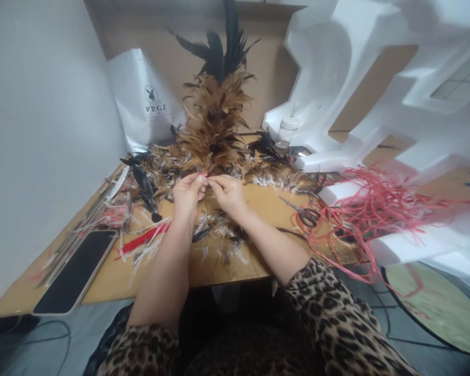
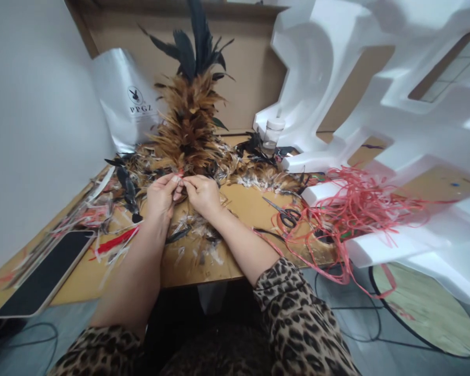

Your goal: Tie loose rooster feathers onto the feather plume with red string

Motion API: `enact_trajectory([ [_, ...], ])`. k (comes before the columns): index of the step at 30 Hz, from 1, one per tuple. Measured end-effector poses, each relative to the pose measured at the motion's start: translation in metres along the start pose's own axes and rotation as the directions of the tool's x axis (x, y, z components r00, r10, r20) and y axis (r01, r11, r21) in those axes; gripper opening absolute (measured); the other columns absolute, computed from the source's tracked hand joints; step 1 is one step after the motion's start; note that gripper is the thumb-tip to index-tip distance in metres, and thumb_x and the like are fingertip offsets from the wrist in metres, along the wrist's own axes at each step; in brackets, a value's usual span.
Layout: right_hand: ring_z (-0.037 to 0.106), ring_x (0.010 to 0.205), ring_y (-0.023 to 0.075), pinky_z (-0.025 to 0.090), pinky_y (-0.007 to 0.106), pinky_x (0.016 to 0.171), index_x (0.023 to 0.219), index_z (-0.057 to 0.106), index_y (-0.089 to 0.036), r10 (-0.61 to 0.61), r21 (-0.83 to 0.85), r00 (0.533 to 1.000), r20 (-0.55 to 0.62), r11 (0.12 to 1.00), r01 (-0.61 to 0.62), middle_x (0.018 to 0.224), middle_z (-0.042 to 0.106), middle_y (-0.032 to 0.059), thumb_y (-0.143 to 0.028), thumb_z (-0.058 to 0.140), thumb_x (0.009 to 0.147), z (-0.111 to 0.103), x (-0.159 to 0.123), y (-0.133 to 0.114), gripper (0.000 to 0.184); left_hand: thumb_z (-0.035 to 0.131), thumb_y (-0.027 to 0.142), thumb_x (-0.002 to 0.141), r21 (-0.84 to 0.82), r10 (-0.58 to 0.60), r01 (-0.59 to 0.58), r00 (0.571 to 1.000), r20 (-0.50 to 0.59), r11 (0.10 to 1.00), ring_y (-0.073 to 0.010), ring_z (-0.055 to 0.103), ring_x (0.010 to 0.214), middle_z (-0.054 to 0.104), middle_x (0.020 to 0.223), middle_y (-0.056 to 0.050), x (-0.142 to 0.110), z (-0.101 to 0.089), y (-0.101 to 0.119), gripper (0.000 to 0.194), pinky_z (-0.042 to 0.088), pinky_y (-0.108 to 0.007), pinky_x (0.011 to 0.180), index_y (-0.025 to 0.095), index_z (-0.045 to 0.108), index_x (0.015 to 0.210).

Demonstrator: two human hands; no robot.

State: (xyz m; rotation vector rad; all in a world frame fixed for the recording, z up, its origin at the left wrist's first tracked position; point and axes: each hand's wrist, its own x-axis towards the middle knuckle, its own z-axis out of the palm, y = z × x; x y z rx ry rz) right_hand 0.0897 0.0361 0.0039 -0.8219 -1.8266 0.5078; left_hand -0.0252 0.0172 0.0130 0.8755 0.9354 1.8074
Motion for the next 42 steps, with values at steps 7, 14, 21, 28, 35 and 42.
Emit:
enact_trajectory([
  [7, 0.062, 0.084, 0.0150, 0.045, 0.025, 0.082, 0.091, 0.071, -0.018, 0.093, 0.021, 0.995, -0.023, 0.995, -0.092, 0.092, 0.071, 0.0061, -0.032, 0.048, 0.087, 0.001, 0.001, -0.007, 0.028, 0.067, 0.026, 0.071, 0.277, 0.298, -0.271, 0.952, -0.062, 0.922, -0.0087, 0.055, 0.057, 0.064, 0.070, -0.003, -0.001, 0.001, -0.013, 0.021, 0.045, -0.020, 0.054, 0.013, 0.066, 0.086],
  [14, 0.061, 0.073, 0.0140, 0.046, 0.023, 0.070, 0.084, 0.071, -0.015, 0.236, 0.162, 0.969, -0.071, 0.961, -0.222, 0.079, 0.070, 0.0039, -0.038, 0.056, 0.079, 0.008, 0.002, -0.002, 0.027, 0.049, 0.024, 0.086, 0.720, 0.642, -0.555, 0.741, 0.200, 0.417, -0.0176, 0.058, 0.091, 0.063, 0.093, -0.008, -0.012, -0.003, -0.022, 0.027, 0.046, -0.033, 0.086, 0.016, 0.066, 0.105],
  [21, 0.055, 0.062, 0.0117, 0.043, 0.022, 0.061, 0.072, 0.069, -0.013, 0.334, 0.282, 0.936, -0.112, 0.914, -0.292, 0.065, 0.065, 0.0015, -0.034, 0.059, 0.073, -0.003, 0.008, -0.005, 0.023, 0.050, 0.025, 0.087, 0.647, 0.633, -0.625, 0.725, 0.273, 0.436, -0.0175, 0.054, 0.099, 0.056, 0.100, -0.010, -0.023, 0.009, -0.021, 0.032, 0.045, -0.032, 0.090, 0.016, 0.065, 0.113],
  [28, 0.057, 0.060, 0.0108, 0.044, 0.023, 0.060, 0.071, 0.070, -0.012, 0.432, 0.588, 0.901, 0.028, 0.722, -0.364, 0.066, 0.067, 0.0023, -0.035, 0.071, 0.063, -0.011, 0.011, 0.007, 0.024, 0.066, 0.036, 0.077, 0.131, 0.255, -0.257, 0.966, 0.026, 0.958, -0.0102, 0.058, 0.067, 0.064, 0.083, -0.006, -0.013, 0.014, -0.031, 0.032, 0.047, -0.020, 0.057, 0.015, 0.066, 0.100],
  [35, 0.051, 0.049, 0.0085, 0.042, 0.022, 0.054, 0.072, 0.070, -0.014, 0.377, 0.690, 0.910, 0.175, 0.612, -0.386, 0.053, 0.058, -0.0028, -0.037, 0.074, 0.061, -0.016, 0.011, 0.014, 0.025, 0.070, 0.036, 0.072, -0.023, 0.009, -0.004, 0.975, 0.224, 1.000, -0.0023, 0.041, 0.042, 0.055, 0.062, 0.002, -0.017, 0.022, -0.021, 0.030, 0.023, -0.015, 0.036, 0.015, 0.068, 0.094],
  [42, 0.054, 0.056, 0.0090, 0.044, 0.023, 0.059, 0.068, 0.068, -0.014, 0.453, 0.668, 0.891, 0.033, 0.653, -0.357, 0.060, 0.063, -0.0006, -0.033, 0.073, 0.061, -0.011, 0.011, 0.002, 0.021, 0.071, 0.033, 0.072, 0.077, 0.167, -0.177, 0.978, 0.121, 0.981, -0.0035, 0.041, 0.043, 0.055, 0.055, 0.003, -0.018, 0.019, -0.022, 0.037, 0.029, -0.016, 0.039, 0.016, 0.068, 0.105],
])
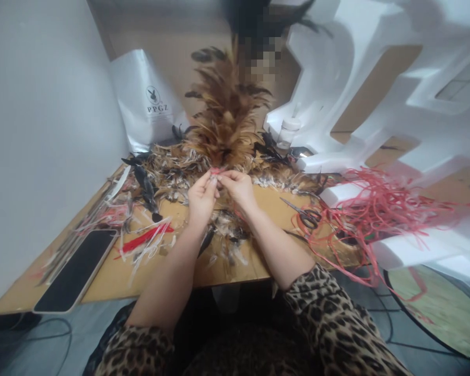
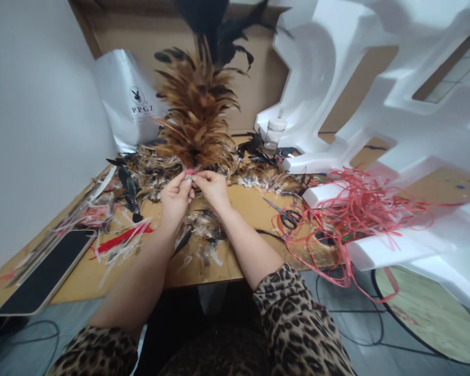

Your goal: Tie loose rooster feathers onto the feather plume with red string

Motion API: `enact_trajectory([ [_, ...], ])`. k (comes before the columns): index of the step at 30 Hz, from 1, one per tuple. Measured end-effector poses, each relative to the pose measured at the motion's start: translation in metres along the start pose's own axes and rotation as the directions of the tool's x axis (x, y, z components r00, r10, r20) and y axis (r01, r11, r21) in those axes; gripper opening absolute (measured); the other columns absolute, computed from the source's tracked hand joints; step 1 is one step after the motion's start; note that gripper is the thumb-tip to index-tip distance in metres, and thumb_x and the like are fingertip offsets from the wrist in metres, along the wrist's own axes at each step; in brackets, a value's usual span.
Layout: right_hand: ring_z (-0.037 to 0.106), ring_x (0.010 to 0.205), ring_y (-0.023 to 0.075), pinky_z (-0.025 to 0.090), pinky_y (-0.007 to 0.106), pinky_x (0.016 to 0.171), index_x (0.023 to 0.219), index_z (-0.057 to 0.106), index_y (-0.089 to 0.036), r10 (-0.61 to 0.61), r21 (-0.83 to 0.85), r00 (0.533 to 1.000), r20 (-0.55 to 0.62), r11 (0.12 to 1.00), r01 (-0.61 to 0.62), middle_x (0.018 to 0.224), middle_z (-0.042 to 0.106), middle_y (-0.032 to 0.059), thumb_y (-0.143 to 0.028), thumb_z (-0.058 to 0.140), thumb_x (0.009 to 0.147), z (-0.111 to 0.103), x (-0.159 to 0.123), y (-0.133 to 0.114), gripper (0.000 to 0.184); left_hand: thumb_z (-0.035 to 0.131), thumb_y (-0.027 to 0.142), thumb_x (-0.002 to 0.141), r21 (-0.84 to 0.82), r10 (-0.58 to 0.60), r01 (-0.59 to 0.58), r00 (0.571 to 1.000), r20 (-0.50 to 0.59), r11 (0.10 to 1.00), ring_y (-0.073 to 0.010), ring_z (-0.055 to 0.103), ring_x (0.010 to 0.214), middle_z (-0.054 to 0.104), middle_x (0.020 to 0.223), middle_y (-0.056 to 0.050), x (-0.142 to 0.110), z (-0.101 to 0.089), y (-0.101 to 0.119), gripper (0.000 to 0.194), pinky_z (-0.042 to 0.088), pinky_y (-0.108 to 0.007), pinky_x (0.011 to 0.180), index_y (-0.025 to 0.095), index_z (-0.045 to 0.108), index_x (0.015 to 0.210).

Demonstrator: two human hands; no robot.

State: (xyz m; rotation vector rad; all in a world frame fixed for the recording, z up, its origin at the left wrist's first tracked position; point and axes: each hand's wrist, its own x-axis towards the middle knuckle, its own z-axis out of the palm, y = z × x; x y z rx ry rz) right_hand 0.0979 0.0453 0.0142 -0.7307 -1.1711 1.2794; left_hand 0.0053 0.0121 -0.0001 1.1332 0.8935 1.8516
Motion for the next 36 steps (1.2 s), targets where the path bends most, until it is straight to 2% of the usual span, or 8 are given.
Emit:
enact_trajectory([
  [8, 0.054, 0.053, 0.0097, 0.043, 0.024, 0.056, 0.067, 0.066, -0.015, -0.050, -0.007, 0.998, 0.038, 0.999, 0.050, 0.057, 0.061, -0.0008, -0.034, 0.069, 0.066, 0.005, -0.009, -0.007, 0.019, 0.070, 0.032, 0.072, 0.079, 0.023, -0.022, 1.000, -0.006, 0.997, -0.0057, 0.049, 0.047, 0.058, 0.056, 0.002, -0.001, -0.002, 0.005, 0.041, 0.040, -0.017, 0.044, 0.014, 0.067, 0.109],
  [11, 0.052, 0.051, 0.0088, 0.042, 0.023, 0.054, 0.065, 0.065, -0.015, -0.033, 0.008, 0.999, -0.003, 0.999, 0.033, 0.056, 0.060, -0.0013, -0.034, 0.072, 0.064, 0.004, -0.007, -0.006, 0.020, 0.073, 0.030, 0.069, 0.071, 0.004, -0.003, 1.000, -0.014, 0.997, -0.0058, 0.051, 0.047, 0.061, 0.058, 0.001, 0.001, -0.003, 0.005, 0.041, 0.041, -0.017, 0.045, 0.014, 0.068, 0.107],
  [14, 0.054, 0.055, 0.0087, 0.043, 0.023, 0.057, 0.066, 0.067, -0.015, -0.030, 0.007, 1.000, -0.004, 1.000, 0.030, 0.061, 0.063, -0.0009, -0.035, 0.076, 0.061, 0.001, -0.003, -0.003, 0.022, 0.075, 0.030, 0.066, 0.020, -0.025, 0.025, 1.000, 0.010, 0.999, -0.0057, 0.051, 0.048, 0.061, 0.057, 0.001, 0.004, -0.004, 0.006, 0.039, 0.040, -0.016, 0.045, 0.015, 0.070, 0.102],
  [20, 0.056, 0.055, 0.0103, 0.048, 0.026, 0.059, 0.066, 0.065, -0.015, 0.011, 0.095, 0.995, 0.103, 0.995, -0.021, 0.062, 0.064, -0.0002, -0.041, 0.076, 0.060, -0.001, -0.001, 0.001, 0.028, 0.076, 0.032, 0.064, -0.110, -0.145, 0.145, 0.989, 0.012, 0.983, -0.0034, 0.046, 0.046, 0.061, 0.063, -0.001, 0.007, -0.004, 0.012, 0.030, 0.029, -0.015, 0.038, 0.015, 0.072, 0.087],
  [27, 0.057, 0.062, 0.0105, 0.046, 0.024, 0.065, 0.070, 0.068, -0.015, -0.066, -0.136, 0.997, 0.045, 0.988, 0.072, 0.067, 0.066, 0.0005, -0.041, 0.073, 0.063, 0.002, 0.002, 0.003, 0.027, 0.076, 0.032, 0.062, -0.066, -0.157, 0.152, 0.985, -0.072, 0.986, -0.0031, 0.043, 0.044, 0.057, 0.057, 0.000, 0.009, -0.006, 0.011, 0.023, 0.026, -0.014, 0.036, 0.012, 0.069, 0.071],
  [31, 0.053, 0.061, 0.0093, 0.042, 0.022, 0.062, 0.068, 0.066, -0.014, -0.081, -0.244, 0.995, 0.050, 0.965, 0.091, 0.064, 0.062, -0.0007, -0.042, 0.069, 0.067, 0.000, 0.000, -0.004, 0.028, 0.077, 0.029, 0.061, -0.087, -0.177, 0.171, 0.982, -0.065, 0.981, -0.0029, 0.042, 0.044, 0.056, 0.057, 0.000, 0.011, -0.009, 0.015, 0.021, 0.024, -0.013, 0.035, 0.011, 0.068, 0.069],
  [33, 0.048, 0.056, 0.0081, 0.037, 0.022, 0.057, 0.065, 0.065, -0.014, -0.056, -0.322, 0.995, 0.076, 0.943, 0.078, 0.058, 0.058, -0.0019, -0.045, 0.067, 0.069, -0.007, 0.000, -0.008, 0.032, 0.077, 0.027, 0.061, -0.121, -0.217, 0.211, 0.975, -0.044, 0.970, -0.0029, 0.042, 0.043, 0.055, 0.056, 0.000, 0.012, -0.011, 0.017, 0.020, 0.023, -0.013, 0.034, 0.011, 0.066, 0.068],
  [36, 0.042, 0.050, 0.0071, 0.032, 0.022, 0.052, 0.061, 0.065, -0.013, 0.068, -0.452, 0.984, 0.167, 0.892, 0.015, 0.050, 0.052, -0.0029, -0.050, 0.065, 0.069, -0.031, 0.005, -0.013, 0.038, 0.077, 0.022, 0.062, -0.177, -0.280, 0.271, 0.960, -0.028, 0.946, -0.0026, 0.041, 0.043, 0.054, 0.058, -0.001, 0.015, -0.014, 0.018, 0.019, 0.023, -0.012, 0.034, 0.010, 0.063, 0.066],
])
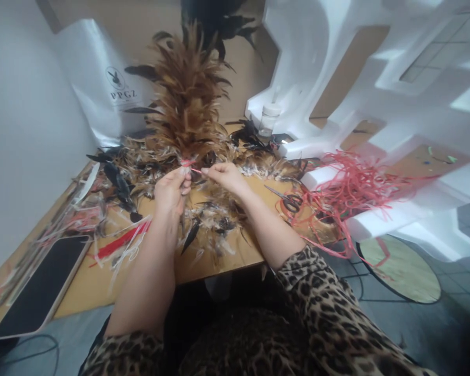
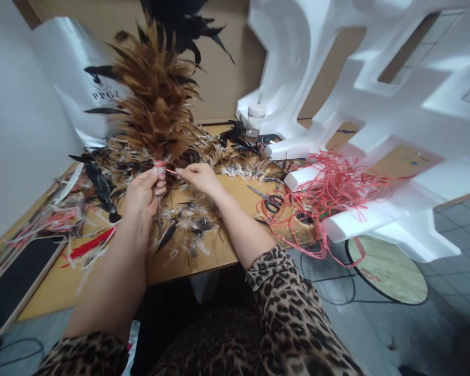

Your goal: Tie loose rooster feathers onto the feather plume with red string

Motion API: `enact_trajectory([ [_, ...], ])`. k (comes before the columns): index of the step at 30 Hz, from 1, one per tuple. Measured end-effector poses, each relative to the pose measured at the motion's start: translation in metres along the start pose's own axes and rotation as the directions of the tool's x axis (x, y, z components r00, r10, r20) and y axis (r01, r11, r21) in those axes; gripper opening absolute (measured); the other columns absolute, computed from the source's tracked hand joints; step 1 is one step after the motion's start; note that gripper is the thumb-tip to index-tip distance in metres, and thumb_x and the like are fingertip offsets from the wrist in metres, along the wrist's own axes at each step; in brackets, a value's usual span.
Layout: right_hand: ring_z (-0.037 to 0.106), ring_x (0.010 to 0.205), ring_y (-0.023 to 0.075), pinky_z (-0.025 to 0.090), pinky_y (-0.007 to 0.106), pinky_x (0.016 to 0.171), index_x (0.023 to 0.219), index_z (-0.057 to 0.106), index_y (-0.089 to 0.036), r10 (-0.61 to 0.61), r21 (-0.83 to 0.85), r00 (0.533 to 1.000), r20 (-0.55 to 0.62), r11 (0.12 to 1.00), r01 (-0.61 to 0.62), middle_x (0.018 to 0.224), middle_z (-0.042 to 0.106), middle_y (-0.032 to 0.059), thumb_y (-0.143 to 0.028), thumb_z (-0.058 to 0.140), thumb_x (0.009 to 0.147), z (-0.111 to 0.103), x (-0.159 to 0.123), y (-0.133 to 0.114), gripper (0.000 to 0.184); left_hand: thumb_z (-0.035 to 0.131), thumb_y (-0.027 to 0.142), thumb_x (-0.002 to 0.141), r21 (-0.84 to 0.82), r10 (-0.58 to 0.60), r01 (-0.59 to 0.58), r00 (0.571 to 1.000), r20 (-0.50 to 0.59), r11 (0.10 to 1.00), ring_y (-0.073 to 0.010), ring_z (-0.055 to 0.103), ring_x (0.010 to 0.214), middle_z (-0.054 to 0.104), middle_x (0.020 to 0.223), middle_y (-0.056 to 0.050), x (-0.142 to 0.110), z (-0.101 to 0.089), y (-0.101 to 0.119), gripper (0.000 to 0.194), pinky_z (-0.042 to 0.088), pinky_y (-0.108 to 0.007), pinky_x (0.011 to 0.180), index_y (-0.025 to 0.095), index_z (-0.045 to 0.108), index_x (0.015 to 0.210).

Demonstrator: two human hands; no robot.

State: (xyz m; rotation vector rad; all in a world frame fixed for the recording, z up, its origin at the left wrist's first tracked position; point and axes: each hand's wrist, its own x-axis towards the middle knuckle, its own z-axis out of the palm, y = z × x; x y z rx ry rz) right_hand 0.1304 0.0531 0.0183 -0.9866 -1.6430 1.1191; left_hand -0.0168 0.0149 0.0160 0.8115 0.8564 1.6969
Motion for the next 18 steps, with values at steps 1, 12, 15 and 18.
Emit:
enact_trajectory([
  [1, 0.041, 0.049, 0.0071, 0.032, 0.022, 0.052, 0.061, 0.066, -0.013, 0.031, -0.048, 0.999, 0.035, 0.998, -0.029, 0.050, 0.053, -0.0026, -0.050, 0.065, 0.069, -0.011, 0.002, 0.005, 0.038, 0.077, 0.021, 0.063, -0.014, -0.019, 0.019, 1.000, -0.002, 1.000, -0.0023, 0.041, 0.043, 0.054, 0.058, -0.001, 0.001, -0.001, 0.000, 0.019, 0.023, -0.012, 0.034, 0.010, 0.062, 0.066],
  [12, 0.065, 0.087, 0.0223, 0.045, 0.029, 0.075, 0.085, 0.072, -0.016, 0.108, -0.731, 0.890, -0.442, 0.532, -0.428, 0.089, 0.070, 0.0129, -0.021, 0.050, 0.074, -0.101, 0.020, 0.061, 0.025, 0.077, 0.018, 0.063, -0.073, -0.093, 0.093, 0.996, -0.009, 0.993, -0.0017, 0.041, 0.044, 0.054, 0.059, 0.000, 0.007, -0.006, -0.002, 0.019, 0.023, -0.010, 0.034, 0.009, 0.062, 0.068],
  [15, 0.065, 0.091, 0.0261, 0.047, 0.031, 0.077, 0.092, 0.071, -0.014, 0.114, -0.778, 0.894, -0.433, 0.453, -0.434, 0.096, 0.069, 0.0176, -0.027, 0.052, 0.076, -0.091, 0.020, 0.062, 0.029, 0.077, 0.018, 0.063, -0.074, -0.093, 0.092, 0.996, -0.010, 0.993, -0.0019, 0.042, 0.044, 0.053, 0.058, 0.000, 0.007, -0.007, -0.001, 0.018, 0.024, -0.010, 0.034, 0.009, 0.062, 0.068],
  [18, 0.065, 0.094, 0.0280, 0.047, 0.033, 0.080, 0.096, 0.069, -0.009, 0.130, -0.795, 0.886, -0.445, 0.399, -0.458, 0.099, 0.067, 0.0220, -0.025, 0.053, 0.075, -0.086, 0.020, 0.063, 0.031, 0.077, 0.019, 0.064, -0.063, -0.083, 0.081, 0.996, -0.017, 0.995, -0.0021, 0.042, 0.044, 0.053, 0.058, 0.000, 0.006, -0.007, -0.001, 0.019, 0.024, -0.010, 0.035, 0.009, 0.061, 0.066],
])
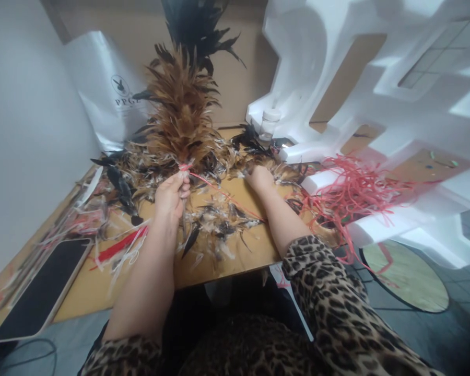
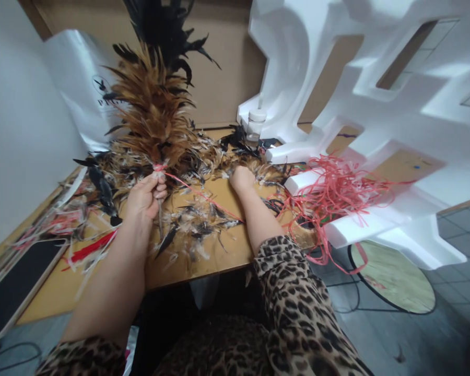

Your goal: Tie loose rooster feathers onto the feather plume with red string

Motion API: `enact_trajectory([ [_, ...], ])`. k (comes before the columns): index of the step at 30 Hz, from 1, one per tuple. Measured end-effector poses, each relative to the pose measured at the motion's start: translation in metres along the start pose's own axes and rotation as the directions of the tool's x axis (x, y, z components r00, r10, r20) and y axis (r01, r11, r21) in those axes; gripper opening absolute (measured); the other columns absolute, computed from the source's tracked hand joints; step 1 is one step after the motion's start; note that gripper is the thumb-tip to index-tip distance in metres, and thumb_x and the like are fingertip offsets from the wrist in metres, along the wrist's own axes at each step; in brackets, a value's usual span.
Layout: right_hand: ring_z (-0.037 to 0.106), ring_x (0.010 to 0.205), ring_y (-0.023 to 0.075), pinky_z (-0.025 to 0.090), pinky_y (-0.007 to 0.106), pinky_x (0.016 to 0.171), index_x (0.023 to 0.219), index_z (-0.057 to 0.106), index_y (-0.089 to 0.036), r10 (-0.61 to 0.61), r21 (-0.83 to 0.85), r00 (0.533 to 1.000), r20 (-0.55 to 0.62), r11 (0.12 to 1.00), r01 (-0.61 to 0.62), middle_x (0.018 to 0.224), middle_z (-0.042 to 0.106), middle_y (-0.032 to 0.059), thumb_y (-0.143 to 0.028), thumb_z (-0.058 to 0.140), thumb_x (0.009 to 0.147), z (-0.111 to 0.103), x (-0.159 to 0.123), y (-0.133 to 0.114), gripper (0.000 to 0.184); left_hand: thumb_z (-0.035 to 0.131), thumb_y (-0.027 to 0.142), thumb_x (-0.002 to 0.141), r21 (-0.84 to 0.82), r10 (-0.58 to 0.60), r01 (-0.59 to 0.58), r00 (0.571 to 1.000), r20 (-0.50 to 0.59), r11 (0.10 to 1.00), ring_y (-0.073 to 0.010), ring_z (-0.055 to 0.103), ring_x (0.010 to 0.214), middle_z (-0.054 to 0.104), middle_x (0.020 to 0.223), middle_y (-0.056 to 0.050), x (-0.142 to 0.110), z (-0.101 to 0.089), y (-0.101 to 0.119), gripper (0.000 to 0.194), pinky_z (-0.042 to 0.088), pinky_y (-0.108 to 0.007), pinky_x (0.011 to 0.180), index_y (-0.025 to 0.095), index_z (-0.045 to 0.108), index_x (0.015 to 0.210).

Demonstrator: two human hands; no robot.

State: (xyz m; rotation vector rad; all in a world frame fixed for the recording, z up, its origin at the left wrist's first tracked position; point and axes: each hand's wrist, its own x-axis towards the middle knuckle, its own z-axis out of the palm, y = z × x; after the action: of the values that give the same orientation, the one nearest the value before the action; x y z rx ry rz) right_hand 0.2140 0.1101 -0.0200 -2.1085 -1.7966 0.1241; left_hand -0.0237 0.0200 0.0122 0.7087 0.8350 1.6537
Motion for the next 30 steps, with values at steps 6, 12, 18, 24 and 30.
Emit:
enact_trajectory([
  [6, 0.064, 0.083, 0.0218, 0.045, 0.027, 0.073, 0.079, 0.070, -0.011, 0.032, 0.232, 0.998, -0.049, 0.972, -0.020, 0.086, 0.070, 0.0171, -0.022, 0.053, 0.070, 0.004, 0.009, 0.016, 0.022, 0.076, 0.019, 0.065, -0.003, 0.013, -0.013, 1.000, 0.009, 1.000, -0.0022, 0.042, 0.045, 0.054, 0.060, 0.000, -0.001, 0.000, 0.000, 0.018, 0.024, -0.011, 0.035, 0.009, 0.061, 0.067],
  [12, 0.034, 0.043, 0.0046, 0.023, 0.019, 0.040, 0.063, 0.056, -0.014, -0.142, 0.957, 0.968, 0.208, 0.232, -0.172, 0.057, 0.055, -0.0001, -0.033, 0.062, 0.062, -0.015, 0.001, 0.010, 0.020, 0.077, 0.020, 0.063, -0.002, 0.031, -0.031, 0.999, -0.021, 1.000, -0.0021, 0.041, 0.044, 0.054, 0.059, 0.000, 0.001, 0.000, -0.003, 0.020, 0.023, -0.011, 0.035, 0.009, 0.061, 0.068],
  [18, 0.039, 0.047, 0.0048, 0.022, 0.017, 0.041, 0.065, 0.054, -0.015, -0.502, 0.971, 0.842, 0.198, -0.019, -0.239, 0.054, 0.049, -0.0040, -0.034, 0.078, 0.053, -0.046, -0.033, -0.035, 0.033, 0.076, 0.019, 0.064, -0.003, 0.029, -0.029, 0.999, -0.027, 1.000, -0.0018, 0.041, 0.043, 0.054, 0.059, 0.000, 0.000, 0.001, -0.003, 0.017, 0.023, -0.011, 0.035, 0.009, 0.062, 0.066],
  [24, 0.039, 0.047, 0.0054, 0.030, 0.020, 0.047, 0.066, 0.056, -0.015, -0.593, 0.993, 0.805, 0.029, 0.106, 0.043, 0.053, 0.050, -0.0056, -0.038, 0.077, 0.057, -0.045, -0.050, -0.085, 0.032, 0.075, 0.020, 0.065, -0.011, 0.036, -0.036, 0.999, -0.014, 0.999, -0.0020, 0.041, 0.043, 0.055, 0.059, 0.000, 0.001, 0.000, -0.006, 0.017, 0.022, -0.012, 0.035, 0.010, 0.062, 0.069],
  [30, 0.041, 0.054, 0.0068, 0.033, 0.021, 0.054, 0.063, 0.057, -0.015, -0.587, 0.971, 0.809, -0.038, 0.170, 0.169, 0.057, 0.052, -0.0046, -0.040, 0.072, 0.062, -0.029, -0.053, -0.105, 0.029, 0.075, 0.021, 0.065, -0.002, 0.037, -0.037, 0.999, -0.012, 0.999, -0.0020, 0.040, 0.042, 0.056, 0.058, -0.001, -0.001, 0.004, -0.006, 0.017, 0.021, -0.012, 0.034, 0.011, 0.064, 0.072],
])
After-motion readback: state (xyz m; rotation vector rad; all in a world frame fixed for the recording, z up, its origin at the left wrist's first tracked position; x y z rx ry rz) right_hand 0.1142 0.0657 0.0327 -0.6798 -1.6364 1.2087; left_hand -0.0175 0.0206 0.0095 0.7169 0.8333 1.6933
